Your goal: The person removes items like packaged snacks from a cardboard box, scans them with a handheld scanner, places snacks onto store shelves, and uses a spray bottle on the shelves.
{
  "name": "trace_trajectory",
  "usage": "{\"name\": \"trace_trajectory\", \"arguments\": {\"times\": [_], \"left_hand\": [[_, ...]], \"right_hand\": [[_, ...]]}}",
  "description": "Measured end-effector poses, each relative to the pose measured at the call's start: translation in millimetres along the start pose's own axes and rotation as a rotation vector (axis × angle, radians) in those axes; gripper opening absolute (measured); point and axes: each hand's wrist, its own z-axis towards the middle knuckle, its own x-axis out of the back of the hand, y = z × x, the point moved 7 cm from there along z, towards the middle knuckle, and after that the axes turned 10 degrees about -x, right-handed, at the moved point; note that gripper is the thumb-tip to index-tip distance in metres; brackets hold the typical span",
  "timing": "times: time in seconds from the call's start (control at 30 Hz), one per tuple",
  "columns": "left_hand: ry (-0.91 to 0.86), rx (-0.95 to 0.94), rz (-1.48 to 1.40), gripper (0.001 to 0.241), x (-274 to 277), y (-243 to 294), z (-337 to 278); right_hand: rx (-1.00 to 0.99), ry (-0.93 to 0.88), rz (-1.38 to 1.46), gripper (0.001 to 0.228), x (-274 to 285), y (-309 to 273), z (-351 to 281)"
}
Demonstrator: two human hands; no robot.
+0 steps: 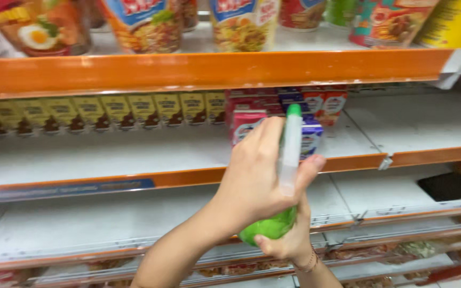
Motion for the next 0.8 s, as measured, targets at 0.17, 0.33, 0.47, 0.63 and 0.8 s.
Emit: {"name": "trace_trajectory", "arguments": {"times": [0.17, 0.33, 0.47, 0.63, 0.8], "left_hand": [[0.046, 0.108, 0.158, 0.038, 123.1, -11.7, -38.0], [0.115, 0.068, 0.247, 0.038, 233.9, -32.5, -63.3], [0.078, 0.122, 0.292, 0.036, 297.9, -57.2, -79.2], [0.083, 0.073, 0.238, 0.033, 363.1, -63.5, -99.6], [0.138, 0.104, 0.216, 0.028, 425.6, -67.9, -111.9]], "right_hand": [[0.018, -0.179, 0.03, 0.109, -131.8, 0.6, 18.5], [0.041, -0.23, 0.032, 0.102, -248.7, 10.1, 39.0], [0.027, -0.182, 0.001, 0.101, -317.9, 17.6, 44.6], [0.074, -0.162, -0.044, 0.099, -385.5, 15.1, 45.6], [0.113, -0.194, -0.165, 0.1, -442.5, 8.1, 53.6]]}}
